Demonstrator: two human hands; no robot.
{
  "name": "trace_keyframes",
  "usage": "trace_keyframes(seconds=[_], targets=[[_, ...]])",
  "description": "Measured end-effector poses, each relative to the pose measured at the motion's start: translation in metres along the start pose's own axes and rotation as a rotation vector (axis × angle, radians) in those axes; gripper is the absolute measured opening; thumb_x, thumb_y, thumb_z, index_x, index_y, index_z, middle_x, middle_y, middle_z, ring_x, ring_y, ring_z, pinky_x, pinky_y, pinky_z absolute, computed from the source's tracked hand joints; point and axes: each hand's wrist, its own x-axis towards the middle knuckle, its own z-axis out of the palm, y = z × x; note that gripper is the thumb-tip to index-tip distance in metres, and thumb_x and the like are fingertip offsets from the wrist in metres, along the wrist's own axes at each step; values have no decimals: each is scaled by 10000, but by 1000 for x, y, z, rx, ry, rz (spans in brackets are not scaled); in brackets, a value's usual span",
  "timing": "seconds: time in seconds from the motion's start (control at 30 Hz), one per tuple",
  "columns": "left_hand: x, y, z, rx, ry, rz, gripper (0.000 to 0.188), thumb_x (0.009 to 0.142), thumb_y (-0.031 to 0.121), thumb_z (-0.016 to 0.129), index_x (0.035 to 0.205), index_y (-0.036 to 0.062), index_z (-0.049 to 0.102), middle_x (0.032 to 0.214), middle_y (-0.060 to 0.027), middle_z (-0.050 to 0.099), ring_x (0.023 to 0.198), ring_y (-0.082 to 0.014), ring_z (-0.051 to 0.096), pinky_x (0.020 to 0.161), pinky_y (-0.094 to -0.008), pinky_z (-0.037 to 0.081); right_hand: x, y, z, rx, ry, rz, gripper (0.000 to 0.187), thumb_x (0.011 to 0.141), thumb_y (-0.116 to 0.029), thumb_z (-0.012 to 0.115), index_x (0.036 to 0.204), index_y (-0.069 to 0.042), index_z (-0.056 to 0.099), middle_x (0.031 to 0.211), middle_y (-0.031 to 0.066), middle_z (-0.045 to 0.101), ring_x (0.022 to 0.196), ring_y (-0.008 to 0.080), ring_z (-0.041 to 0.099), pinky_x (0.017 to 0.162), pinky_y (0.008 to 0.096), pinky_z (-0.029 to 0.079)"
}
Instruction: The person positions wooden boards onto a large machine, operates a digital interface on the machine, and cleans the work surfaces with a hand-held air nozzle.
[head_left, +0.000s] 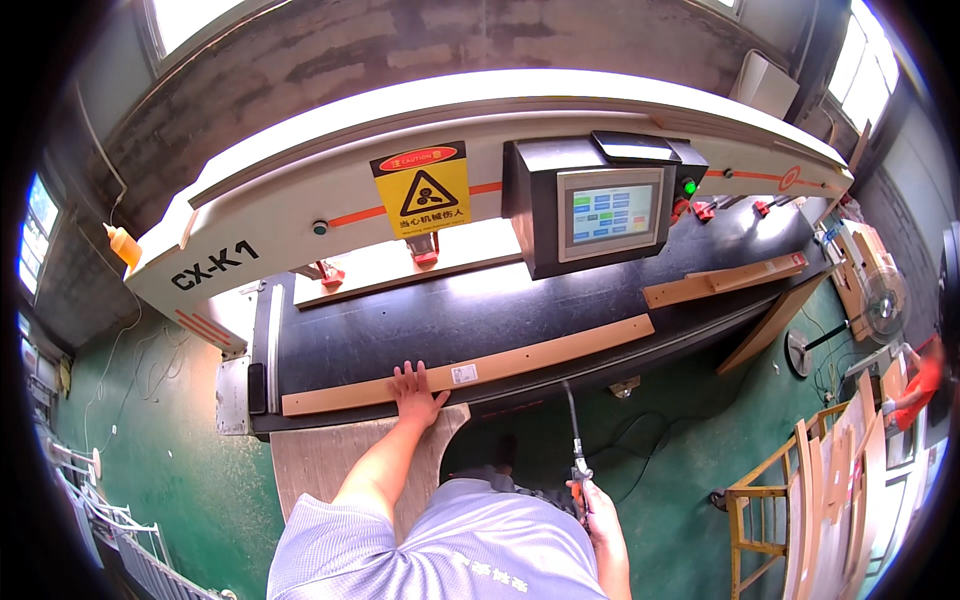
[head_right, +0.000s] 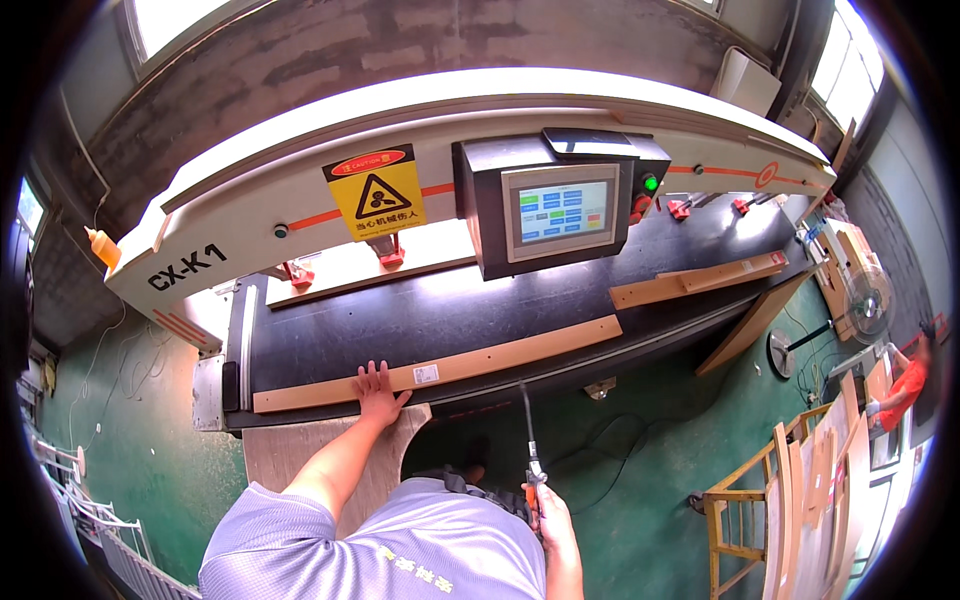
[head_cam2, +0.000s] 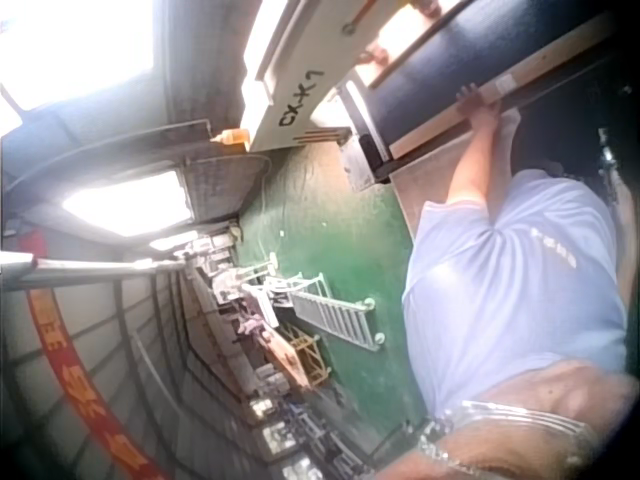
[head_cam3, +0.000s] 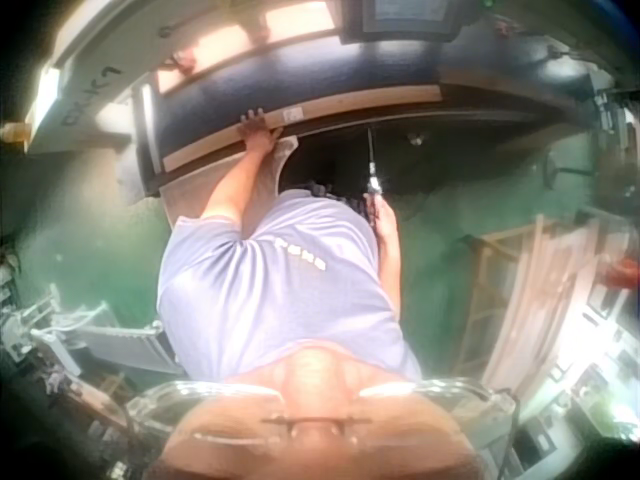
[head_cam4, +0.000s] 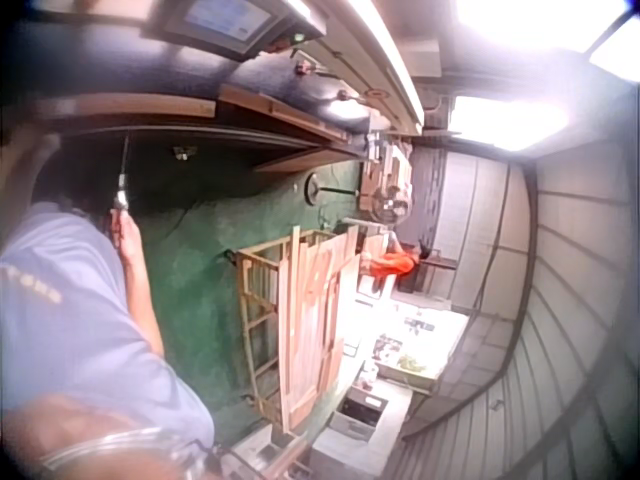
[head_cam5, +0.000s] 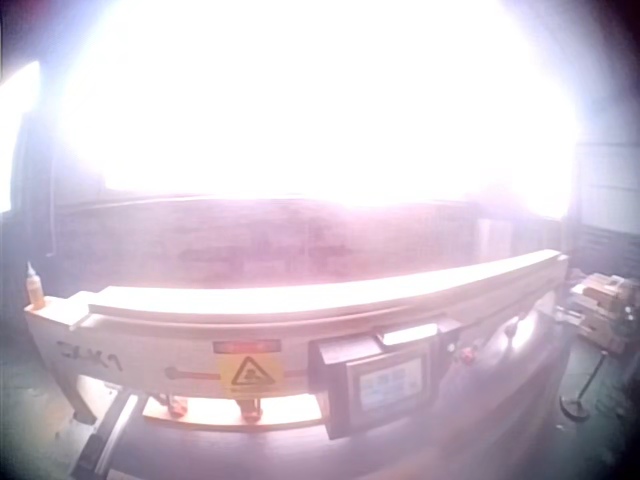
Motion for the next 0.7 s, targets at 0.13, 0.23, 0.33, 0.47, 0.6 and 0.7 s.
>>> trace_keyframes(seconds=[0.13,0.23,0.33,0.47,0.6,0.7], targets=[[2,7,-2,-3,-33,0,1088,944,709,560,1687,143,2,1744,-196,-68,1591,-466,-110,1233,-679,-57,10,16,-8,-41,-9,-18,411,1115,-374,501,1233,-34,698,713,-62,537,495,46,405,457,222,329],[0,4,-4,-10,-55,-18,1093,945,721,546,1689,146,-12,1747,-191,-90,1593,-454,-133,1236,-672,-76,10,13,-4,-67,-10,-30,405,1115,-370,504,1235,-36,699,718,-66,531,498,42,397,460,221,325],[0,4,-4,-4,-51,-17,1094,945,721,545,1689,148,-16,1747,-188,-97,1593,-452,-139,1236,-670,-78,13,18,-6,-61,-16,-41,408,1115,-372,506,1231,-33,699,717,-66,526,498,41,394,460,221,322],[2,4,-2,-1,-47,-15,1094,946,717,549,1689,150,-20,1748,-185,-96,1593,-451,-139,1237,-669,-79,13,18,-7,-61,-17,-36,410,1114,-374,508,1228,-30,699,714,-66,523,497,42,394,460,223,322],[1,3,-2,-2,-50,-20,1091,946,712,555,1689,150,-12,1748,-185,-91,1593,-452,-137,1237,-668,-83,14,17,-7,-74,-22,-33,410,1113,-375,511,1233,-31,701,716,-65,524,497,44,399,456,224,323],[1,3,-3,-1,-46,-23,1089,945,710,558,1689,148,-4,1748,-189,-84,1593,-454,-135,1237,-666,-85,13,16,-7,-89,-22,-29,411,1111,-377,515,1231,-32,704,716,-65,526,497,45,402,454,226,324]])
